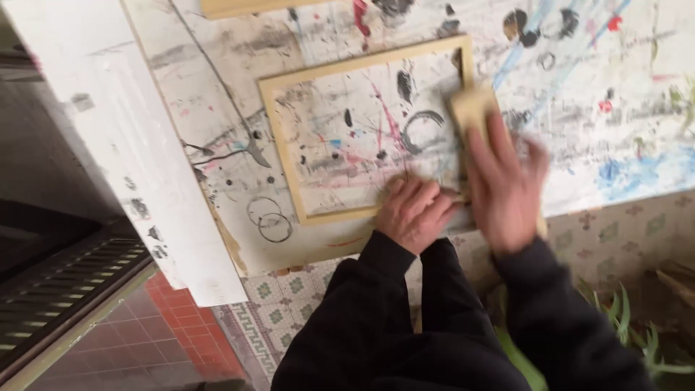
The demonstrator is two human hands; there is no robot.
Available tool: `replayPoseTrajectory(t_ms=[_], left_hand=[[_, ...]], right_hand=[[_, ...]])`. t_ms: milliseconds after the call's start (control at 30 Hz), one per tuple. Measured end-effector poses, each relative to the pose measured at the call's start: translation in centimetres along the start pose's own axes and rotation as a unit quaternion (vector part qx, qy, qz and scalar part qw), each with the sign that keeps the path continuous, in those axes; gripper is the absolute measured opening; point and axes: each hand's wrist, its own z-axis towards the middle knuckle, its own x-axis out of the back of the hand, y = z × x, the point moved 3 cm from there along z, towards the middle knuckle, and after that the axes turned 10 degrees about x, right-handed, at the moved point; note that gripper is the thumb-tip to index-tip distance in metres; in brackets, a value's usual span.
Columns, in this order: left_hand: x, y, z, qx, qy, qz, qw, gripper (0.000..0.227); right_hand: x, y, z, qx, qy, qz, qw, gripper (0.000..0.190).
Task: The recorder is using a sanding block to smooth the edges and corners of a wooden picture frame.
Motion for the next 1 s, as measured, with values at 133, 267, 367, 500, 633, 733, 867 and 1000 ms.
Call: replayPoseTrajectory(t_ms=[133, 267, 367, 500, 633, 733, 867, 1000], left_hand=[[-0.4, 0.4, -0.4, 0.005, -0.040, 0.000, 0.999, 0.018], [0.2, -0.3, 0.7, -0.006, 0.003, 0.019, 1.000, 0.018], [-0.3, 0.0, -0.3, 0.003, -0.012, 0.009, 1.000, 0.019], [-0.8, -0.4, 0.1, 0.006, -0.019, 0.011, 1.000, 0.019], [-0.2, -0.6, 0.1, 0.009, -0.003, 0.016, 1.000, 0.020], [-0.6, 0.3, -0.6, -0.001, -0.028, -0.006, 1.000, 0.019], [-0.9, -0.4, 0.4, -0.011, -0.012, 0.021, 1.000, 0.019], [0.0, -0.1, -0.2, 0.010, -0.014, 0.006, 1.000, 0.019]], right_hand=[[2.4, -2.1, 0.6, -0.011, -0.004, -0.012, 1.000, 0.038], [0.7, -1.4, -3.0, 0.002, -0.006, -0.010, 1.000, 0.037], [1.2, -1.3, 1.2, -0.014, -0.001, -0.006, 1.000, 0.035], [1.4, -1.6, 0.7, -0.007, -0.015, -0.023, 1.000, 0.038], [0.2, -0.6, -2.5, 0.007, -0.026, -0.033, 0.999, 0.037], [1.4, -0.7, 1.8, -0.012, -0.017, -0.015, 1.000, 0.038], [0.6, -0.5, -1.7, 0.005, -0.005, -0.038, 0.999, 0.038], [0.5, -1.2, -2.8, 0.004, -0.013, -0.017, 1.000, 0.036]])
